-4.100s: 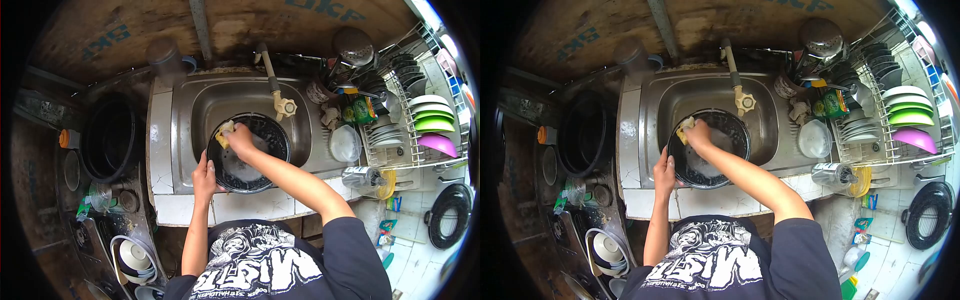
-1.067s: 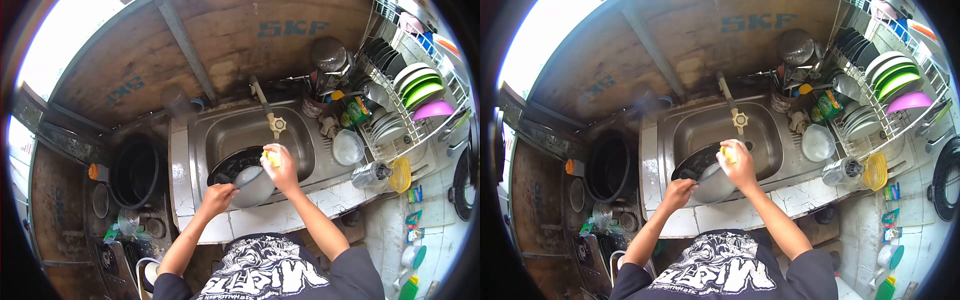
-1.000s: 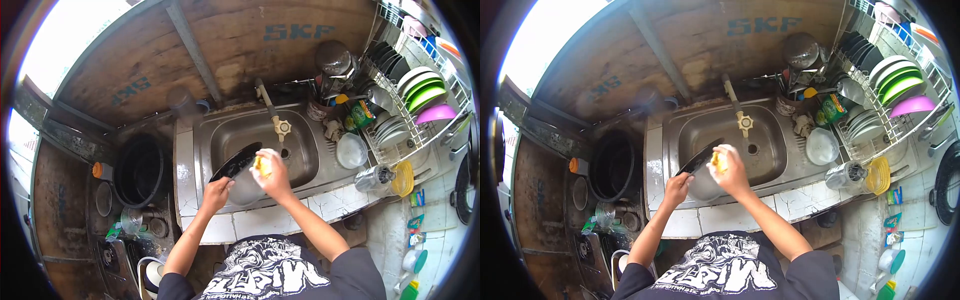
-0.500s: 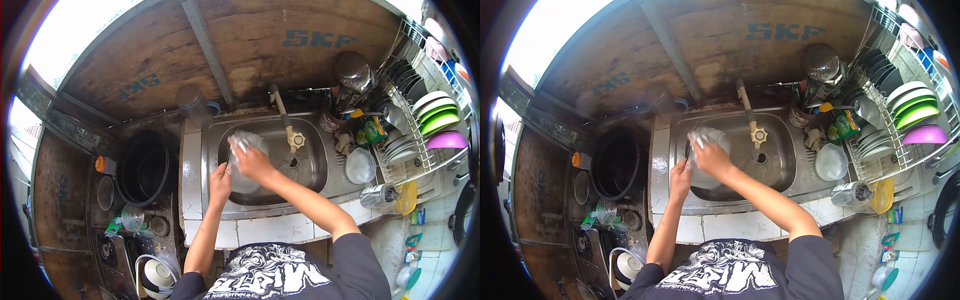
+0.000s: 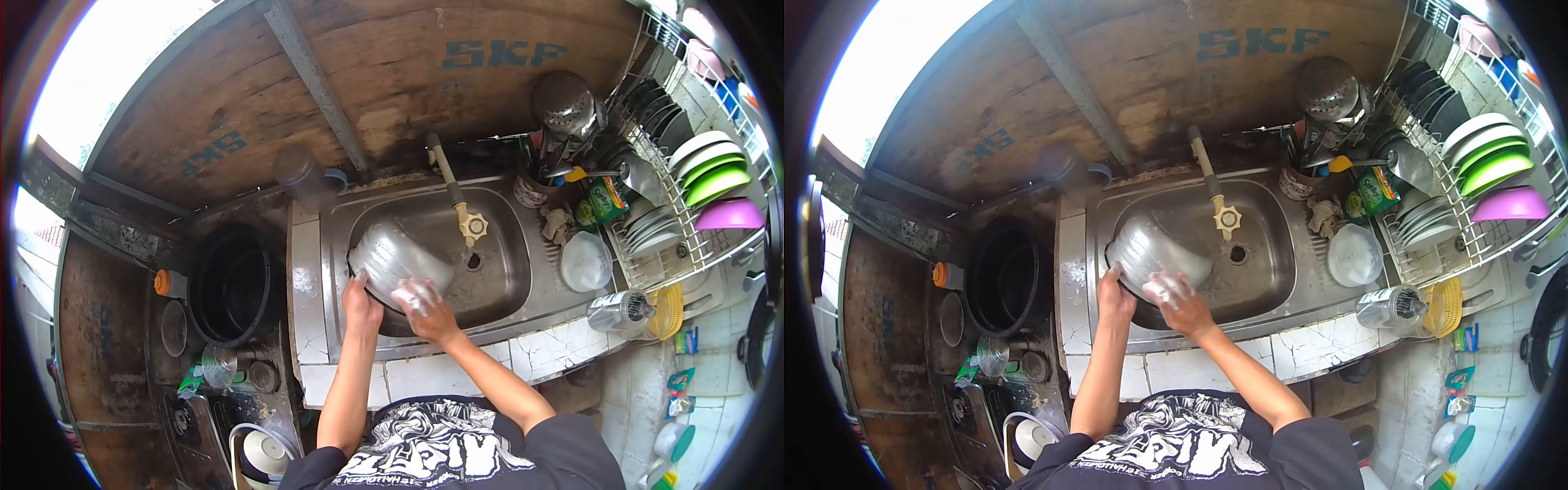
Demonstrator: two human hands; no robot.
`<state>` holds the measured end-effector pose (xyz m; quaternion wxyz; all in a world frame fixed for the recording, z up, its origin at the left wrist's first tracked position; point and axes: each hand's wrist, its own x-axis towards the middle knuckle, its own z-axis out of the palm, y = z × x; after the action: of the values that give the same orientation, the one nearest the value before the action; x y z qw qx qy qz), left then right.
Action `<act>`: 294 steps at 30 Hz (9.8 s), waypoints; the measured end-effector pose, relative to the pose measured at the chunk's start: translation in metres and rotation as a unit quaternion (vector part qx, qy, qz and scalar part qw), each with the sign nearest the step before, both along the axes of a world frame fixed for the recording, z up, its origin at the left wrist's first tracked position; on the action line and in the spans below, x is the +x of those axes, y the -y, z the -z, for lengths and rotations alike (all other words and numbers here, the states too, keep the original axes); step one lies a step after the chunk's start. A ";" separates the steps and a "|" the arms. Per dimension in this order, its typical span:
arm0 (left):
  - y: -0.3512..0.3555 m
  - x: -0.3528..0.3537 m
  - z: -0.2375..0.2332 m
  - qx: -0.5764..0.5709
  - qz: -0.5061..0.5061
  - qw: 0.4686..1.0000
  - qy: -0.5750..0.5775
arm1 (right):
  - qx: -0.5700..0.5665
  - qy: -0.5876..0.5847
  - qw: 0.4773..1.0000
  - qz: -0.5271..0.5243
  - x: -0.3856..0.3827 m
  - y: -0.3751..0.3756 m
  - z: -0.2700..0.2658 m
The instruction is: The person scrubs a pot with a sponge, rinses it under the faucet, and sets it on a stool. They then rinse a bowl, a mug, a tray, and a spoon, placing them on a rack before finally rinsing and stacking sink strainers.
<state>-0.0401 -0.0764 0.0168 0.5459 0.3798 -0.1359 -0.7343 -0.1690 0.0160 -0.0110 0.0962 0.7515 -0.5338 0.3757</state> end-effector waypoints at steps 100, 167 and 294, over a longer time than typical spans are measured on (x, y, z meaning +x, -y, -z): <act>0.010 0.020 -0.023 0.036 -0.093 0.989 -0.108 | 0.027 0.244 0.967 -0.061 0.006 0.037 -0.079; -0.045 0.090 -0.013 -0.114 0.055 0.988 0.086 | 0.185 0.364 0.912 0.034 -0.019 0.025 -0.095; 0.053 -0.073 0.169 0.064 0.193 0.967 0.156 | 0.247 0.734 0.609 0.169 -0.162 0.028 0.095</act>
<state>-0.1129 -0.1291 -0.1526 0.3406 0.4904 -0.2432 -0.7644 -0.3306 -0.0116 -0.1058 -0.4551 0.1153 -0.6159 0.6326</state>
